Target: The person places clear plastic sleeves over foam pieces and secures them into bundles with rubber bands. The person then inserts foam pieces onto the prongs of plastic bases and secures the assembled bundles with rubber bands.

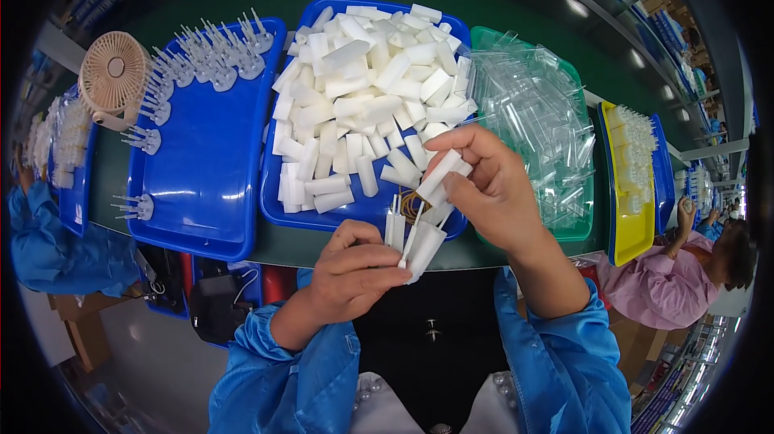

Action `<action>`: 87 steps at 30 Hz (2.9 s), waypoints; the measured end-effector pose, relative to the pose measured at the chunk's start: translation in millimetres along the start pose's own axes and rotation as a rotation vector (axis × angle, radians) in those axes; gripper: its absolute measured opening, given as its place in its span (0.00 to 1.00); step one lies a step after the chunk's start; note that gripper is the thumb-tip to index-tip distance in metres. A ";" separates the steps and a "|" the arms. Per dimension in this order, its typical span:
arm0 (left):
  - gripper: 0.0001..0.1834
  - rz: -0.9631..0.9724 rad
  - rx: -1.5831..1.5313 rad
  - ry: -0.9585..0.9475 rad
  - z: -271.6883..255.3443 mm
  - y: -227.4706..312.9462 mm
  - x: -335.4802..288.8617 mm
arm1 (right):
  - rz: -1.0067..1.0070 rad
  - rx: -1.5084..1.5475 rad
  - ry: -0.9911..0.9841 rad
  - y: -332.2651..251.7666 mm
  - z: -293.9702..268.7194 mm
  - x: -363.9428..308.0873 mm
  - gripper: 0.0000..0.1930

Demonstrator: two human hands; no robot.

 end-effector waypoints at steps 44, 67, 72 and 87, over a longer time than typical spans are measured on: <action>0.16 -0.075 -0.077 0.221 -1.4 -1.3 4.0 | -0.118 -0.111 -0.226 -14.2 -1.7 -20.4 0.06; 0.15 -0.118 -0.224 0.216 -10.5 -13.5 -15.2 | -0.366 -0.764 -0.096 -14.5 10.2 35.3 0.05; 0.15 -0.111 -0.153 0.237 -18.1 -11.0 -18.5 | -0.306 -1.224 -0.254 3.8 24.5 42.6 0.11; 0.16 -0.096 0.022 0.237 -19.9 -7.0 -16.1 | -0.396 -1.494 -0.331 24.5 41.0 42.4 0.15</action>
Point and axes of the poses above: each hand's wrist, its own x-axis towards the middle knuckle, its own z-axis out of the palm, y = z × x, the point moved 2 cm from there along x, towards the middle knuckle, and after that the axes turned 9 degrees about y, right-handed, at the moved point
